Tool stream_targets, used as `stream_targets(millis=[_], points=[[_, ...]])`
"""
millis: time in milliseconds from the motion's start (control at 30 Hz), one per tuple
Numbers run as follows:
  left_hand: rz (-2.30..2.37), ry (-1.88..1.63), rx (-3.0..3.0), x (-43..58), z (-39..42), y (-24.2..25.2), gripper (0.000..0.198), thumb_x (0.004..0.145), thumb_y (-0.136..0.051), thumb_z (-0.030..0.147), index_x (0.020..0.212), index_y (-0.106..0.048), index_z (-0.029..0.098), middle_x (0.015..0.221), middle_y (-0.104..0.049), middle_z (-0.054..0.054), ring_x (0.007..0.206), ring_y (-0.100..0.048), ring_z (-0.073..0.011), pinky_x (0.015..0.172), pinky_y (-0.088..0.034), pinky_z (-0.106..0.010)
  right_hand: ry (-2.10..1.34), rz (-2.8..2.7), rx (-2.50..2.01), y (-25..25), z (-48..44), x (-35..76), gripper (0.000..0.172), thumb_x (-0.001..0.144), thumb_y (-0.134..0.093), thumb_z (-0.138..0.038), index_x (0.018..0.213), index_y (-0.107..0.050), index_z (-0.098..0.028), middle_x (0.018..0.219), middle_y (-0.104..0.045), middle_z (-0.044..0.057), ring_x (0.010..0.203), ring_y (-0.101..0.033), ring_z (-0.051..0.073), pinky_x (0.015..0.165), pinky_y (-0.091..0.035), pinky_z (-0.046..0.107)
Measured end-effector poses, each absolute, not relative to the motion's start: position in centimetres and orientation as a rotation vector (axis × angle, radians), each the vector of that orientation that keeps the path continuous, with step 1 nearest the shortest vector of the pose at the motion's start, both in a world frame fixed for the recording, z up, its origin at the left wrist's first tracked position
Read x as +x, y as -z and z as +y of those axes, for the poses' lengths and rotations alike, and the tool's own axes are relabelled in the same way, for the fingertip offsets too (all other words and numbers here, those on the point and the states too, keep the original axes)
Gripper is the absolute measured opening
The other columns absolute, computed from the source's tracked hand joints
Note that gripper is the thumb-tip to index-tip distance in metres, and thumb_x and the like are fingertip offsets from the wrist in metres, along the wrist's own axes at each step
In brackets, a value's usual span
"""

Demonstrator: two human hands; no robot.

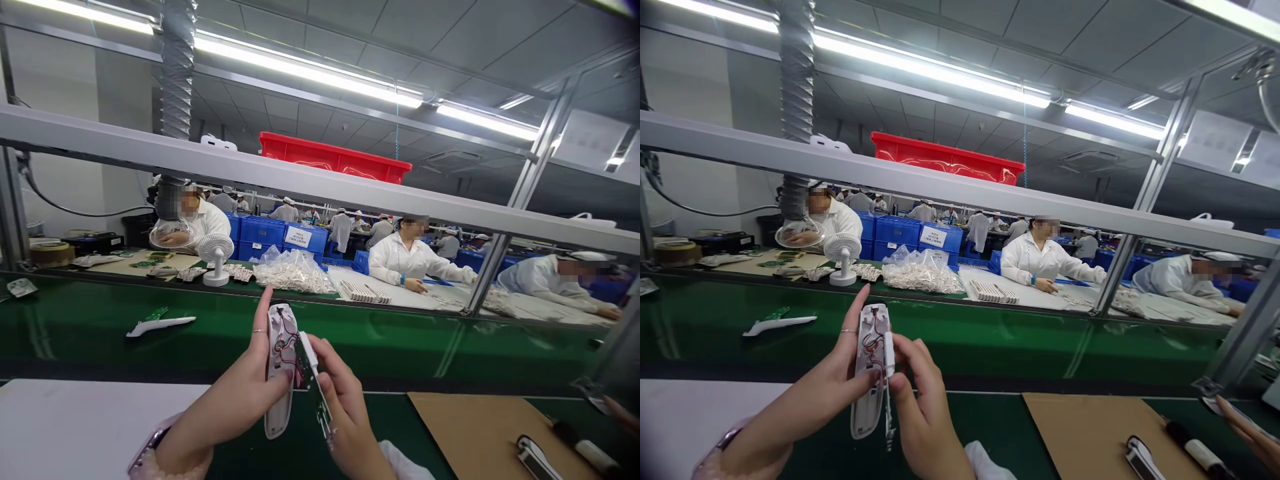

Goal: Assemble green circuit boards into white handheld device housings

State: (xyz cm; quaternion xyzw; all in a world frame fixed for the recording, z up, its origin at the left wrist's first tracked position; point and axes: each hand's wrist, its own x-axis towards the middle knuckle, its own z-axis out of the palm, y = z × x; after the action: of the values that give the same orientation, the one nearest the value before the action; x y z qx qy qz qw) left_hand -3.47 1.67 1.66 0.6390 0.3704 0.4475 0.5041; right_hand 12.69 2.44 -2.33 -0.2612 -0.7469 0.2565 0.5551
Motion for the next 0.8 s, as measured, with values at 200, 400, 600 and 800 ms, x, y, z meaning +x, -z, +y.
stream_targets(millis=[200, 400, 600, 800], points=[[0.973, -1.193, 1.503, -3.1, 1.6, -1.8, 0.076, 0.092, -0.039, 0.049, 0.142, 0.017, 0.042, 0.142, -0.038, -0.006, 0.121, -0.047, -0.0244, 0.106, -0.023, -0.042, -0.440, -1.824, -0.673, 2.9, 2.6, 12.6, 0.040, 0.094, -0.039, -0.049, 0.131, -0.043, -0.034, 0.102, -0.057, 0.002, 0.089, -0.054, 0.017, 0.075, -0.049, 0.026], [0.929, -1.333, 1.376, -2.4, 2.2, -1.4, 0.075, 0.087, -0.049, 0.046, 0.146, -0.003, 0.039, 0.129, -0.050, -0.005, 0.105, -0.055, -0.0229, 0.099, -0.034, -0.038, -0.008, -1.990, -0.720, 2.1, 2.7, 12.8, 0.043, 0.096, -0.042, -0.040, 0.134, -0.037, -0.022, 0.104, -0.056, 0.007, 0.090, -0.049, 0.020, 0.077, -0.045, 0.035], [0.922, -1.467, 1.244, -1.5, 3.0, -1.8, 0.068, 0.084, -0.049, 0.052, 0.141, -0.024, 0.024, 0.082, -0.055, -0.001, 0.066, -0.052, -0.0160, 0.067, -0.043, -0.027, 0.431, -2.053, -0.711, 1.5, 2.5, 12.2, 0.046, 0.094, -0.046, -0.037, 0.130, -0.040, -0.009, 0.100, -0.061, 0.011, 0.083, -0.050, 0.022, 0.077, -0.042, 0.041], [0.976, -1.411, 1.194, -1.7, 2.7, -1.2, 0.052, 0.087, -0.044, 0.056, 0.133, -0.028, 0.037, 0.081, -0.052, 0.002, 0.067, -0.051, -0.0142, 0.064, -0.041, -0.025, 0.541, -2.102, -0.735, 1.8, 2.4, 12.0, 0.046, 0.095, -0.045, -0.036, 0.130, -0.040, -0.007, 0.099, -0.062, 0.011, 0.085, -0.052, 0.022, 0.081, -0.040, 0.045]])
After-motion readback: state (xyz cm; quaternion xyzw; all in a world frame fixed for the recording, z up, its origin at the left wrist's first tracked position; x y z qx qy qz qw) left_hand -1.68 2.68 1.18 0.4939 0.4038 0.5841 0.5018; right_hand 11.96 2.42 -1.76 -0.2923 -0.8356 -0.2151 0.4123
